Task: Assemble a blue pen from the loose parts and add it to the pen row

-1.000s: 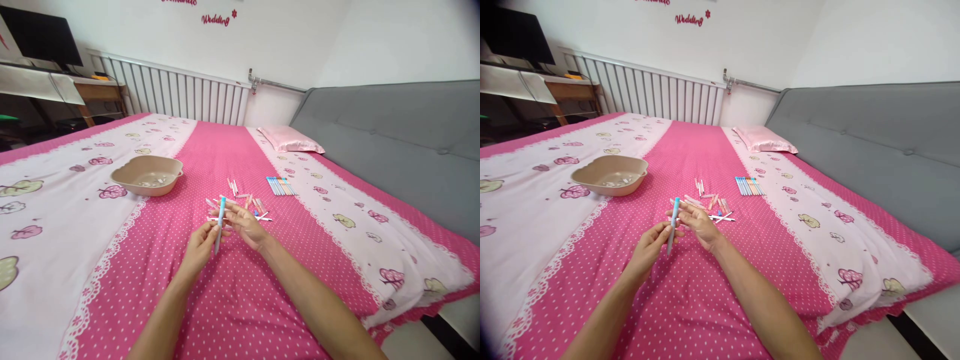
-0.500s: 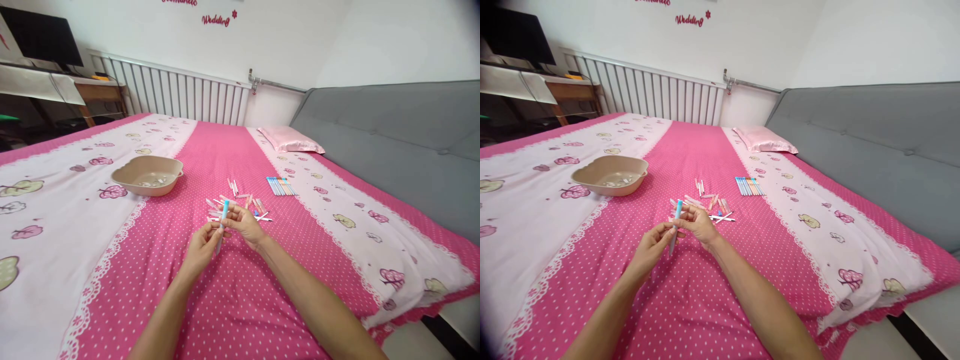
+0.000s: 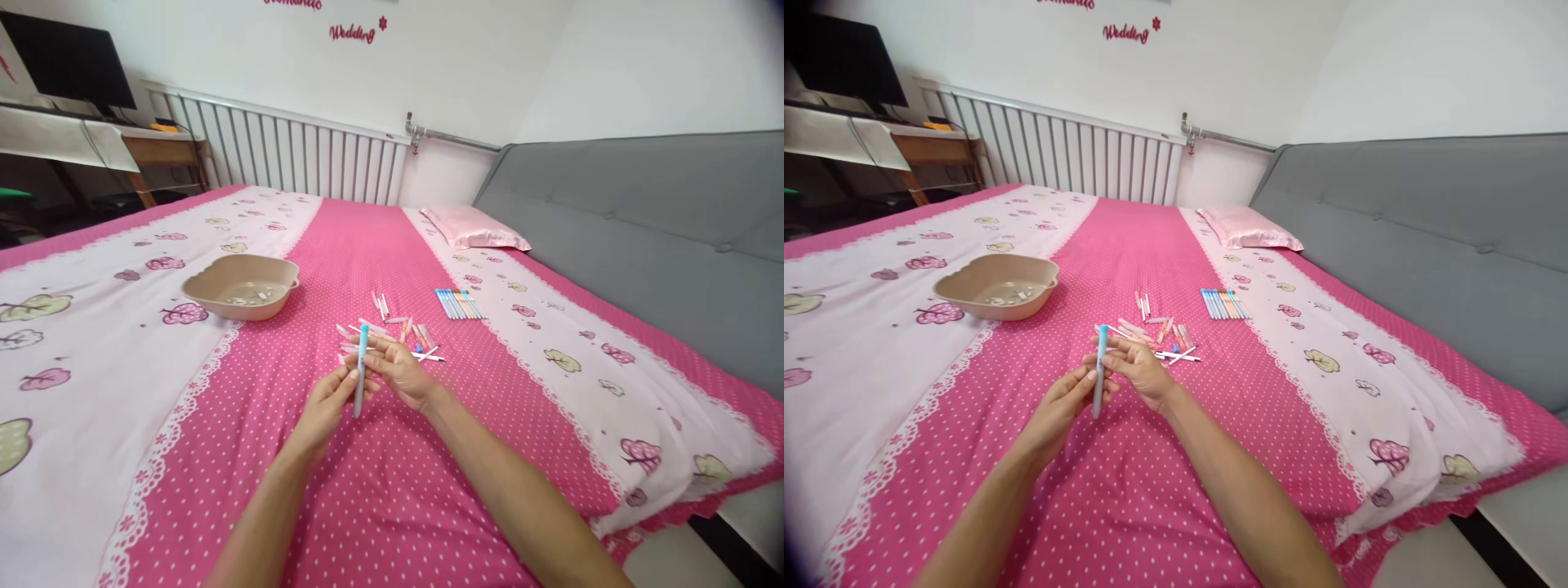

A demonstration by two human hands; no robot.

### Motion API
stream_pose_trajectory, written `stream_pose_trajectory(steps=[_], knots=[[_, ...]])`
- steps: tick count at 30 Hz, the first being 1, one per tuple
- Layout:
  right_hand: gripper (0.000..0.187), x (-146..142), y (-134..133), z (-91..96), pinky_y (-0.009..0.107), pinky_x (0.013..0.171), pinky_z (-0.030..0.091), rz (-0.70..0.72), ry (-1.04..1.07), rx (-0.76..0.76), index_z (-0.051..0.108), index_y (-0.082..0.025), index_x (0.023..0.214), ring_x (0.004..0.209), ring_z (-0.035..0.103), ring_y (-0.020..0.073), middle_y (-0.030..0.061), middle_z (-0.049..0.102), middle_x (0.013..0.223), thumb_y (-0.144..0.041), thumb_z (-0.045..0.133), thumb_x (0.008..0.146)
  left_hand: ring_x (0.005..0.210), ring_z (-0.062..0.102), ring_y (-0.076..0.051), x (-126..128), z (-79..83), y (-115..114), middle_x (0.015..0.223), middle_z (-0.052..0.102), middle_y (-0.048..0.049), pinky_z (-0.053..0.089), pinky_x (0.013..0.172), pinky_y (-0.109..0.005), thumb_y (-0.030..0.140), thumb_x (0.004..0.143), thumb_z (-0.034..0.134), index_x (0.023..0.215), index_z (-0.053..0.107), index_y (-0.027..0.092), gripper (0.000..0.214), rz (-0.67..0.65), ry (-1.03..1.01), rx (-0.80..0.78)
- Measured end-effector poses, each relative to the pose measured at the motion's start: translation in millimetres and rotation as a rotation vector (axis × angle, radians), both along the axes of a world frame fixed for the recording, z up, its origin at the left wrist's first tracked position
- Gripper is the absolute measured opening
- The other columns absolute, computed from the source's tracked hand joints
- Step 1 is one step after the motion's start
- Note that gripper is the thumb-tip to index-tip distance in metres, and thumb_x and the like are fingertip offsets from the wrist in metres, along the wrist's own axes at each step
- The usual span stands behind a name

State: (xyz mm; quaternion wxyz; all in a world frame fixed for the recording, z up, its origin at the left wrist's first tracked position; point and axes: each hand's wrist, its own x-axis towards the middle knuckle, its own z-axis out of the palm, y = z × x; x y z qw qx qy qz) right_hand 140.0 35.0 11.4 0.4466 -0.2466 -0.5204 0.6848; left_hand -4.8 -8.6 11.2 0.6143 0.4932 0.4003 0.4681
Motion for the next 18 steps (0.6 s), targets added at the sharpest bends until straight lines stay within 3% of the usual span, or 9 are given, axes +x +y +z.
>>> stream_pose_trajectory(steps=[4,8,13,18], knots=[[0.039,1.2,1.3,-3.0,0.024,0.069,0.048,-0.029,-0.009,0.018,0.064,-0.021,0.107,0.071,0.063,0.0114,0.0016,0.071,0.083,-0.031,0.073,0.07,0.072,0.062,-0.017,-0.5,-0.2,0.4,0.08,0.071,-0.007,0.047,0.071,-0.027,0.048,0.076,0.062,0.099,0.066,0.014,0.041,-0.011,0.011,-0.011],[0.04,0.9,1.7,-3.0,0.024,0.067,0.048,-0.069,-0.022,-0.014,0.065,-0.02,0.102,0.068,0.064,0.0117,0.0007,0.071,0.077,-0.03,0.077,0.065,0.073,0.063,-0.018,-0.6,-0.1,1.7,0.081,0.072,-0.0085,0.047,0.074,-0.028,0.048,0.075,0.062,0.086,0.07,0.013,0.037,-0.03,0.075,0.023],[0.049,-0.8,1.1,0.2,0.027,0.067,0.05,-0.121,-0.049,-0.061,0.066,-0.017,0.097,0.068,0.066,0.0144,0.0008,0.072,0.073,-0.033,0.082,0.053,0.074,0.065,-0.02,0.9,-2.5,4.0,0.077,0.072,-0.0074,0.047,0.075,-0.029,0.051,0.07,0.066,0.089,0.067,0.014,0.042,-0.011,0.061,0.027],[0.048,-2.2,-0.2,1.7,0.03,0.07,0.05,-0.132,-0.078,-0.063,0.067,-0.016,0.091,0.067,0.066,0.0157,0.0017,0.071,0.069,-0.033,0.083,0.049,0.072,0.066,-0.019,0.9,-5.1,5.6,0.075,0.071,-0.0064,0.048,0.07,-0.027,0.05,0.064,0.071,0.082,0.067,0.014,0.04,0.029,0.054,0.03]])
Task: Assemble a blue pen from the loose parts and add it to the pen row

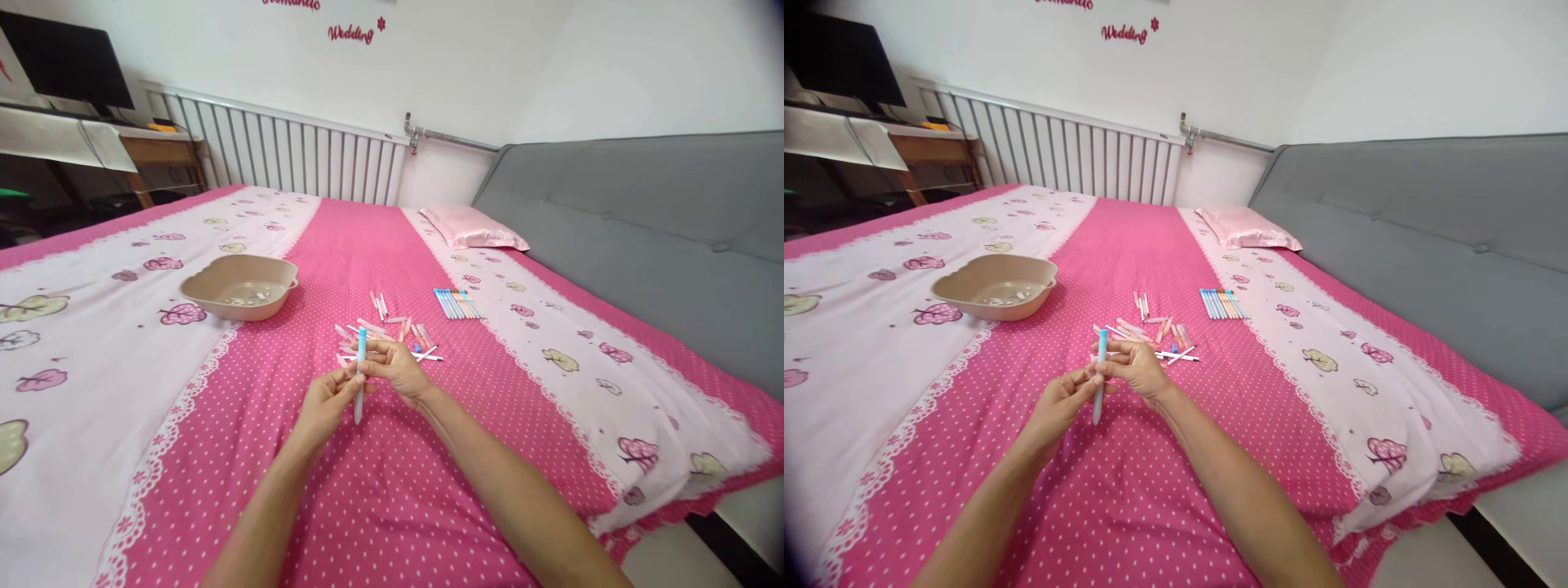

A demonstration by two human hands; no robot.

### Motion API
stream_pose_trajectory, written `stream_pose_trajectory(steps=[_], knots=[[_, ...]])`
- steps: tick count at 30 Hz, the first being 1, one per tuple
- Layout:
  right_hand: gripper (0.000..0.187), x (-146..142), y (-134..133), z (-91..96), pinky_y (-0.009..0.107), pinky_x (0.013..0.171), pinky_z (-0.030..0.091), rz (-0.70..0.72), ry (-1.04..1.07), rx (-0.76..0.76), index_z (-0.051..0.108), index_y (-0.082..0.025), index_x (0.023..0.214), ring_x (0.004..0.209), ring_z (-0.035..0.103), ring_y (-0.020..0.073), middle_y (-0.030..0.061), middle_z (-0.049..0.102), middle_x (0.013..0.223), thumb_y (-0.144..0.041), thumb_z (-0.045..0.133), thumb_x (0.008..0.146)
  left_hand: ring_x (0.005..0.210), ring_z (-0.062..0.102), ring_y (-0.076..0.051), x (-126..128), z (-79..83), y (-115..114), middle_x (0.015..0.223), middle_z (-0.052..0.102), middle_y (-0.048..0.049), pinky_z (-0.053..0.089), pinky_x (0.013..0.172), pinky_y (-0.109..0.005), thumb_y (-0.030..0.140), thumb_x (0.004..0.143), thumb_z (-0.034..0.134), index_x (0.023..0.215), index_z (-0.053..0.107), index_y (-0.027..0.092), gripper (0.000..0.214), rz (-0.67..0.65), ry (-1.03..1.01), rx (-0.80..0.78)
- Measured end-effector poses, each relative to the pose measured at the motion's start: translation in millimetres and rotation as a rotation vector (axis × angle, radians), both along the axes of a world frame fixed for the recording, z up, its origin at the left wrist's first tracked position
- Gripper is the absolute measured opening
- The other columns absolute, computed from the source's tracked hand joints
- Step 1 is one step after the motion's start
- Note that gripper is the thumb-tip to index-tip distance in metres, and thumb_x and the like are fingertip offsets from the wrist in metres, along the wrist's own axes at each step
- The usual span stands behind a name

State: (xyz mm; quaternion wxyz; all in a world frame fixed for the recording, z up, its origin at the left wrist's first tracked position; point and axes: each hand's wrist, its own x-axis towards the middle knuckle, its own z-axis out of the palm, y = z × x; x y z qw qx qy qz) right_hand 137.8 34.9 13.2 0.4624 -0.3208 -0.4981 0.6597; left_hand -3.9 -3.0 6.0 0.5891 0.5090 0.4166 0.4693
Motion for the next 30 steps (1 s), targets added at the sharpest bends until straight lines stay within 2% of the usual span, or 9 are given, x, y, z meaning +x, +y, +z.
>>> stream_pose_trajectory(steps=[5,11,17,19,22,24,27,30], knots=[[0.05,-2,-1,1.4,0.031,0.07,0.049,-0.018,-0.023,0.006,0.067,-0.016,0.093,0.065,0.066,0.0157,0.001,0.071,0.067,-0.03,0.084,0.048,0.067,0.065,-0.019,-1,0.2,-1,0.07,0.071,-0.0074,0.048,0.062,-0.026,0.047,0.062,0.074,0.072,0.065,0.013,0.037,0.064,0.032,0.014],[0.052,-3,-3,3.5,0.03,0.07,0.048,-0.01,-0.056,0.007,0.067,-0.015,0.096,0.066,0.066,0.0153,0.0019,0.071,0.069,-0.031,0.084,0.049,0.058,0.062,-0.015,-2,-4.9,0,0.063,0.069,-0.0049,0.045,0.054,-0.022,0.035,0.053,0.082,0.064,0.065,0.013,0.031,0.17,0.046,0.021],[0.052,-5,-3,0.9,0.032,0.073,0.05,0.0,-0.119,0.061,0.063,-0.016,0.104,0.074,0.067,0.0175,0.0042,0.072,0.076,-0.039,0.078,0.06,0.052,0.058,-0.012,-1,-4.3,1,0.06,0.066,-0.0032,0.042,0.049,-0.02,0.032,0.052,0.082,0.066,0.064,0.012,0.03,0.204,0.066,0.013],[0.046,-1,0,1.1,0.031,0.075,0.05,-0.049,-0.312,0.161,0.06,-0.017,0.11,0.081,0.067,0.0172,0.0055,0.072,0.086,-0.041,0.068,0.072,0.051,0.057,-0.012,-1,-3.6,1,0.06,0.066,-0.0028,0.04,0.047,-0.02,0.035,0.054,0.08,0.069,0.064,0.012,0.032,0.213,0.079,0.01],[0.032,13,11,0.8,0.028,0.079,0.049,-0.219,-0.723,0.301,0.059,-0.02,0.114,0.092,0.065,0.0146,0.0051,0.069,0.103,-0.035,0.048,0.088,0.055,0.058,-0.013,-2,-4.3,2,0.065,0.067,-0.0041,0.041,0.048,-0.02,0.041,0.059,0.077,0.074,0.064,0.012,0.035,0.252,0.101,0.03],[0.029,28,19,-1.8,0.028,0.086,0.045,-0.34,-0.889,0.306,0.061,-0.018,0.112,0.098,0.062,0.0151,0.0066,0.067,0.11,-0.026,0.045,0.089,0.06,0.061,-0.015,-3,-5.4,3,0.07,0.069,-0.0056,0.043,0.052,-0.021,0.045,0.061,0.074,0.077,0.064,0.012,0.038,0.274,0.11,0.043],[0.029,51,27,-8.8,0.036,0.096,0.036,-0.504,-1.127,0.259,0.064,-0.015,0.108,0.109,0.055,0.0219,0.0125,0.063,0.115,-0.014,0.045,0.086,0.065,0.062,-0.016,-4,-6.2,4,0.071,0.069,-0.006,0.045,0.057,-0.022,0.046,0.064,0.072,0.079,0.065,0.012,0.039,0.282,0.117,0.053],[0.033,67,30,-14.9,0.043,0.095,0.031,-0.591,-1.36,0.189,0.067,-0.015,0.106,0.114,0.05,0.0294,0.0176,0.061,0.116,-0.012,0.042,0.085,0.068,0.063,-0.016,-3,-5.8,3,0.072,0.069,-0.0061,0.045,0.061,-0.023,0.046,0.065,0.071,0.081,0.065,0.012,0.037,0.283,0.136,0.069]])
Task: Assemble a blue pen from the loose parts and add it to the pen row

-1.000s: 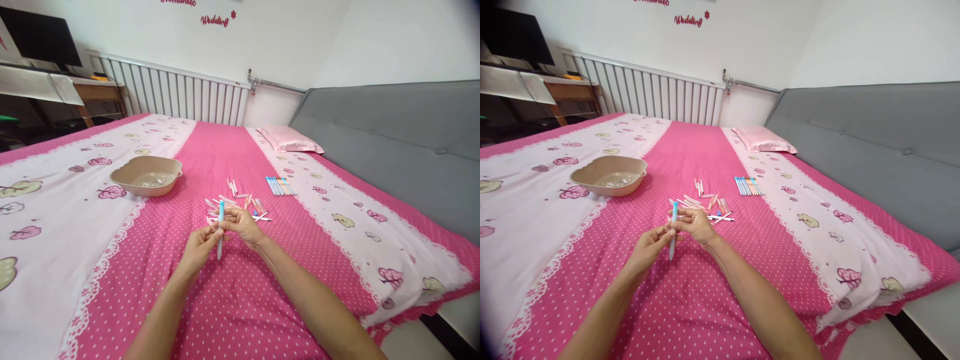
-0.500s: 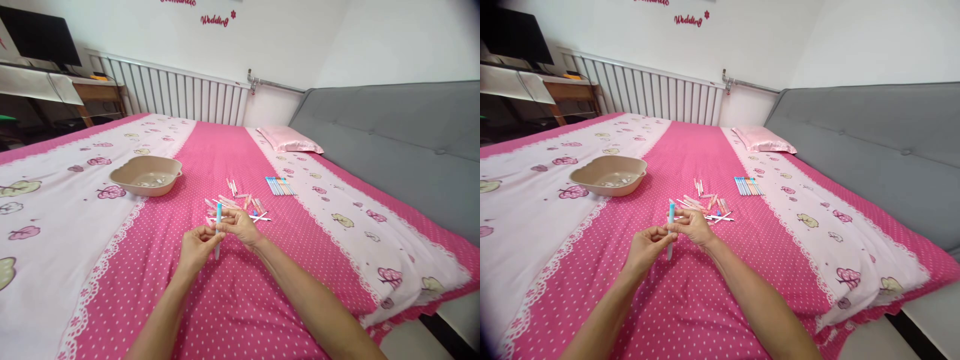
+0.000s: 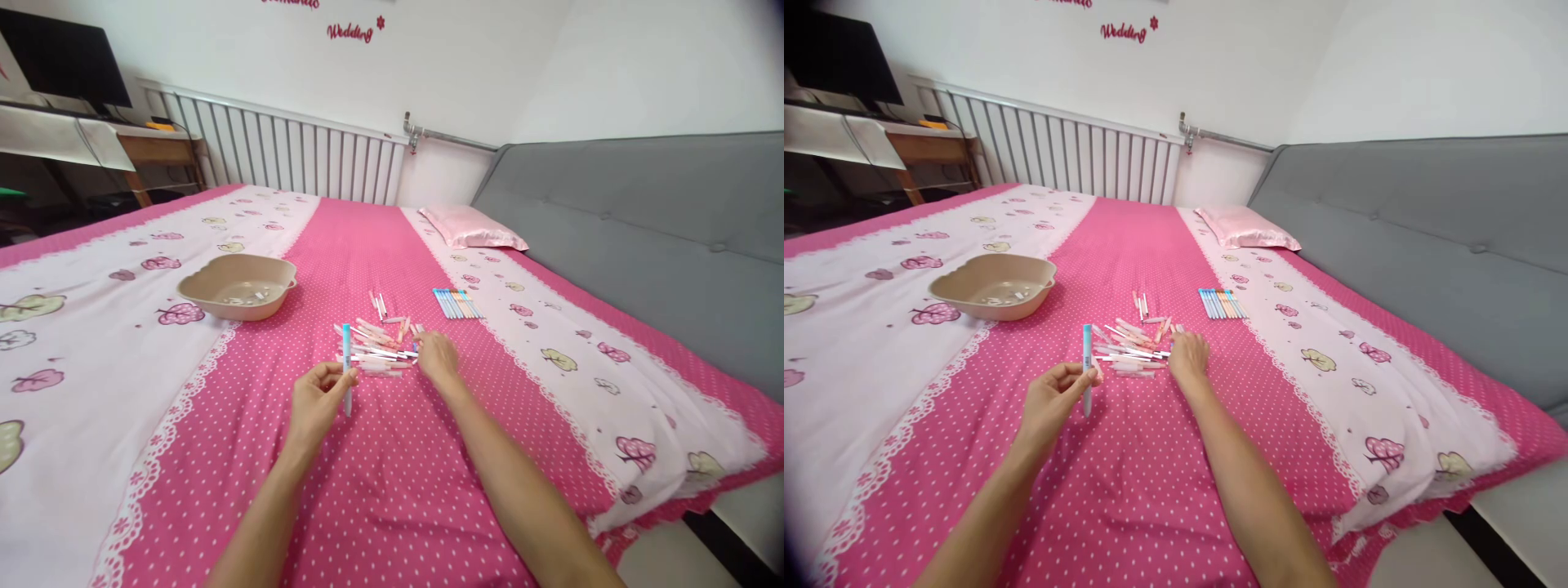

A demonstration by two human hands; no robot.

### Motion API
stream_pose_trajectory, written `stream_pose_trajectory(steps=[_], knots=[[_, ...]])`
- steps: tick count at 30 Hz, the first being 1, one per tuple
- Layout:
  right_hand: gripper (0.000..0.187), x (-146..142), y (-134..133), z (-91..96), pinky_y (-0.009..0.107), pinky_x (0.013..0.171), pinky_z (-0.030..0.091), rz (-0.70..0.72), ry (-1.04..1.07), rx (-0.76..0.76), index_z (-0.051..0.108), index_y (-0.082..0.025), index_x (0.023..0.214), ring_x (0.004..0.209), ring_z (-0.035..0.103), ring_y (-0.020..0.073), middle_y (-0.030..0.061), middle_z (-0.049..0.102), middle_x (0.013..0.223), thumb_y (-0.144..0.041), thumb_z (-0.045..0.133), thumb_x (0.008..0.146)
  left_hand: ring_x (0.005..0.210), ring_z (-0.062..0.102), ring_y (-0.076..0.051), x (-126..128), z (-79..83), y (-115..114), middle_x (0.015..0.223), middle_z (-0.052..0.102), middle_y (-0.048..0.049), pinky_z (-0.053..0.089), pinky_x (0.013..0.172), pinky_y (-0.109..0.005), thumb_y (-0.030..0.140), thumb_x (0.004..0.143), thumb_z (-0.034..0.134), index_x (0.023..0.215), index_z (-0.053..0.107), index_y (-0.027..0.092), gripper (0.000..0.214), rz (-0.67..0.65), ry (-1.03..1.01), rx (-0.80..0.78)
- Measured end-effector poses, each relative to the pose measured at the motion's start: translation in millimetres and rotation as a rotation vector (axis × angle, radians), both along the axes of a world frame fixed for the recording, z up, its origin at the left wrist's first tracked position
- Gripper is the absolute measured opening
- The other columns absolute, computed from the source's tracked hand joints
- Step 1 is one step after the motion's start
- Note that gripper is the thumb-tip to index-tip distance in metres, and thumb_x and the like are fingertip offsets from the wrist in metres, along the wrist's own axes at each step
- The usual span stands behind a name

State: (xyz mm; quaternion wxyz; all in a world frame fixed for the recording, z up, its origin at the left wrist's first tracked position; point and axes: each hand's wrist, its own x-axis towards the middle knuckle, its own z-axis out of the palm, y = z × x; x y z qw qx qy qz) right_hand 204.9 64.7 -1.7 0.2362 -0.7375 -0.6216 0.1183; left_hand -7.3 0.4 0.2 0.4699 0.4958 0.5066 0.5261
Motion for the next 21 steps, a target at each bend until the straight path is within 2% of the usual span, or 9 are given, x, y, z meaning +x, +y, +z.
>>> stream_pose_trajectory(steps=[3,6,9,12,16,21], knots=[[0.033,4,-1,-2.5,0.042,0.09,0.034,-0.038,-0.135,-0.072,0.069,-0.017,0.103,0.108,0.054,0.0304,0.0177,0.065,0.106,-0.015,0.041,0.085,0.069,0.063,-0.017,0,0.5,-1,0.073,0.069,-0.0062,0.046,0.062,-0.024,0.045,0.066,0.07,0.082,0.065,0.012,0.038,0.01,0.008,0.003],[0.033,3,0,-4.7,0.04,0.087,0.034,-0.013,-0.221,-0.119,0.069,-0.019,0.104,0.102,0.057,0.0285,0.0156,0.068,0.098,-0.015,0.042,0.084,0.068,0.063,-0.017,-1,0.8,-1,0.073,0.069,-0.0062,0.045,0.061,-0.024,0.045,0.067,0.07,0.084,0.065,0.012,0.038,0.013,0.02,0.0],[0.034,1,4,-10.8,0.038,0.089,0.031,0.031,-0.267,-0.118,0.067,-0.024,0.107,0.101,0.058,0.0248,0.0116,0.069,0.098,-0.016,0.043,0.084,0.068,0.063,-0.017,-1,1.5,-1,0.073,0.069,-0.0061,0.045,0.061,-0.024,0.046,0.067,0.07,0.085,0.065,0.012,0.039,0.01,0.034,-0.005],[0.034,1,10,-19.9,0.037,0.09,0.029,0.071,-0.28,-0.087,0.068,-0.026,0.104,0.102,0.057,0.0227,0.0087,0.068,0.102,-0.016,0.042,0.084,0.07,0.063,-0.017,0,2.7,-1,0.073,0.069,-0.0064,0.046,0.063,-0.024,0.046,0.067,0.069,0.084,0.065,0.011,0.039,0.005,0.038,-0.005],[0.032,0,14,-28.2,0.038,0.09,0.029,0.076,-0.248,-0.016,0.07,-0.022,0.096,0.102,0.056,0.023,0.0099,0.068,0.101,-0.013,0.042,0.083,0.071,0.064,-0.017,1,4.1,-2,0.074,0.069,-0.0063,0.046,0.064,-0.024,0.045,0.068,0.068,0.085,0.065,0.012,0.038,0.003,0.046,0.003],[0.027,-4,12,-23.2,0.036,0.091,0.031,0.085,-0.118,0.158,0.068,-0.021,0.095,0.098,0.057,0.0216,0.0089,0.069,0.097,-0.011,0.048,0.079,0.07,0.063,-0.017,0,3.4,-2,0.075,0.069,-0.0058,0.046,0.063,-0.024,0.043,0.068,0.068,0.085,0.066,0.013,0.034,0.005,0.065,0.01]])
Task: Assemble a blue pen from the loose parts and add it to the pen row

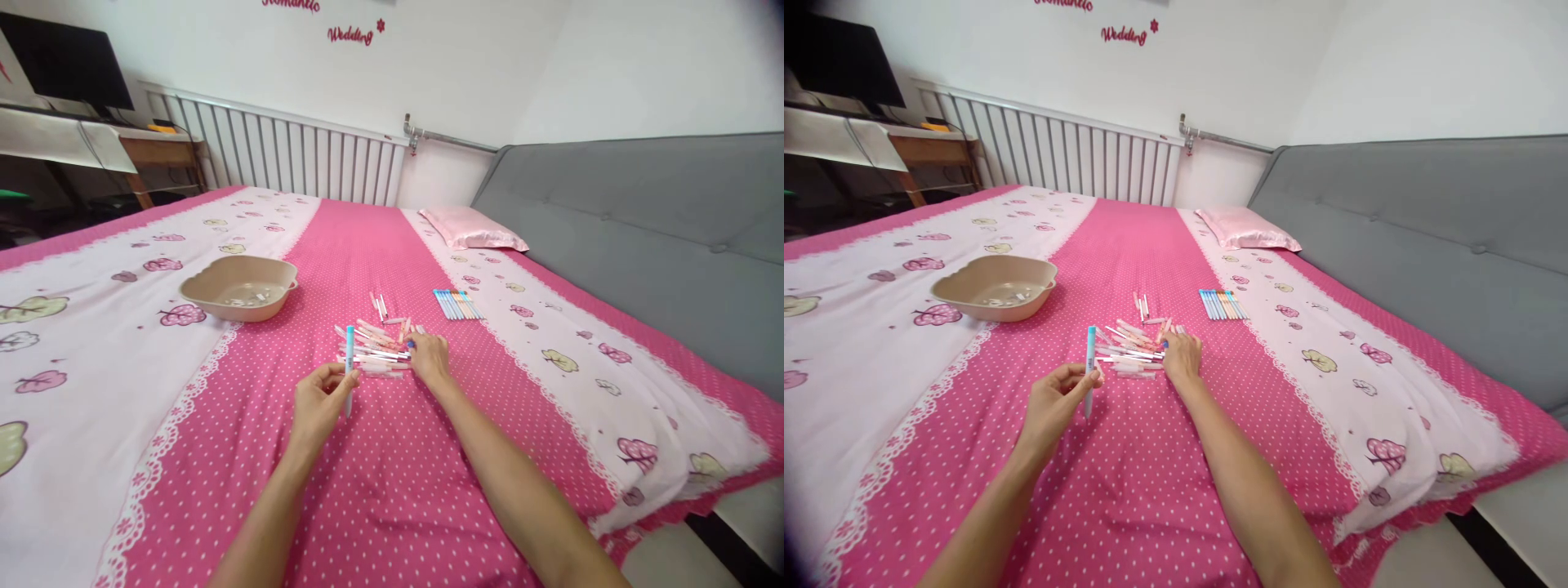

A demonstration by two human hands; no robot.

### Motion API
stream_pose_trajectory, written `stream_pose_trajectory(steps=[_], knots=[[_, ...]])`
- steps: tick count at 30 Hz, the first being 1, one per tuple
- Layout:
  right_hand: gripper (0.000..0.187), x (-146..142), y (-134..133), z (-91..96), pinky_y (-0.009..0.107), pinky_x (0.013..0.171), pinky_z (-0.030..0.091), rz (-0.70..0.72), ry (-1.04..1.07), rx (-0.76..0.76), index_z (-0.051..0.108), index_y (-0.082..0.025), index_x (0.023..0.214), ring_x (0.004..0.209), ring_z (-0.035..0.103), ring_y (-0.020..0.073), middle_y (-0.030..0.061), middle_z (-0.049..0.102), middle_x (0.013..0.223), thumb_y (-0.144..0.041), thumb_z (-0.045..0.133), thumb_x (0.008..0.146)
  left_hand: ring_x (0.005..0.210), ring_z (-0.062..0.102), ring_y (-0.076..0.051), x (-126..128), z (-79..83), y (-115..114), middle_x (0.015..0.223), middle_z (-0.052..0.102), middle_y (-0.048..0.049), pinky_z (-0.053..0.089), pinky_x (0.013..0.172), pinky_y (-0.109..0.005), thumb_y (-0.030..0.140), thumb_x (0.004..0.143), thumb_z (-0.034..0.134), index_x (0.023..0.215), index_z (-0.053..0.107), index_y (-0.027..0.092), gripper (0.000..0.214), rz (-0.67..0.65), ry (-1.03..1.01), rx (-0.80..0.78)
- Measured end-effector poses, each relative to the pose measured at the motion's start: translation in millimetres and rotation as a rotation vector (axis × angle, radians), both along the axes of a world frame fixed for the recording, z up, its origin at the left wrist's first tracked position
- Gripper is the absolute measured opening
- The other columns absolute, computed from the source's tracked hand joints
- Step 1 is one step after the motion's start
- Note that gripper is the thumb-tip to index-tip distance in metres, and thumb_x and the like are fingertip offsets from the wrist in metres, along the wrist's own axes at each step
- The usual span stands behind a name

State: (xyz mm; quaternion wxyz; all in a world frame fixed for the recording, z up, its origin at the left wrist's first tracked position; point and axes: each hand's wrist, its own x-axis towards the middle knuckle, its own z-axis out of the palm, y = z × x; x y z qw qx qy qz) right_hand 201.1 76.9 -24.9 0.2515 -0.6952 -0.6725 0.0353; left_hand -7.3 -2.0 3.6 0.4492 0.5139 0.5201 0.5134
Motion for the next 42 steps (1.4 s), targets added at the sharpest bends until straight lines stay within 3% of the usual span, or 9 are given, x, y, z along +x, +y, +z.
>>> stream_pose_trajectory(steps=[6,14,23,27,32,42], knots=[[0.025,-15,-13,22.9,0.031,0.083,0.043,0.168,0.291,0.242,0.064,-0.023,0.101,0.085,0.062,0.0168,0.0016,0.07,0.092,-0.017,0.051,0.08,0.06,0.057,-0.014,0,-4.3,-1,0.074,0.067,-0.0045,0.042,0.054,-0.023,0.043,0.071,0.065,0.083,0.066,0.014,0.031,0.011,0.144,0.065],[0.024,-42,-37,46.8,0.028,0.082,0.047,0.352,0.667,0.437,0.065,-0.018,0.101,0.088,0.062,0.0152,0.005,0.067,0.096,-0.032,0.055,0.084,0.057,0.052,-0.013,2,-5.7,0,0.07,0.066,-0.0019,0.041,0.054,-0.023,0.044,0.072,0.064,0.082,0.067,0.016,0.03,0.033,0.271,0.139],[0.026,-52,-41,48.5,0.028,0.078,0.049,0.473,1.183,0.309,0.065,-0.021,0.101,0.083,0.062,0.0141,0.0024,0.068,0.091,-0.033,0.064,0.077,0.054,0.05,-0.012,2,-6.9,-1,0.066,0.064,0.0002,0.039,0.053,-0.022,0.039,0.071,0.064,0.077,0.067,0.018,0.023,0.042,0.319,0.173],[0.028,-54,-43,50.5,0.027,0.073,0.05,0.488,1.249,0.28,0.064,-0.022,0.1,0.079,0.061,0.0132,0.0013,0.066,0.086,-0.033,0.067,0.074,0.054,0.051,-0.012,1,-7.7,0,0.066,0.064,0.0002,0.039,0.053,-0.022,0.039,0.072,0.063,0.079,0.067,0.018,0.022,0.038,0.347,0.187],[0.02,-56,-41,47.9,0.025,0.071,0.05,0.52,1.225,0.283,0.066,-0.022,0.092,0.076,0.061,0.0121,0.0003,0.066,0.082,-0.031,0.067,0.075,0.055,0.053,-0.012,2,-7.6,-1,0.067,0.065,-0.0002,0.04,0.053,-0.022,0.038,0.073,0.062,0.079,0.067,0.018,0.021,0.03,0.391,0.203],[0.021,-56,-40,46.9,0.025,0.067,0.05,0.496,1.183,0.268,0.067,-0.021,0.091,0.075,0.061,0.0132,0.0007,0.066,0.08,-0.033,0.067,0.074,0.054,0.053,-0.013,2,-5.7,-2,0.064,0.065,0.0003,0.04,0.053,-0.023,0.039,0.071,0.064,0.076,0.068,0.019,0.021,0.031,0.371,0.198]])
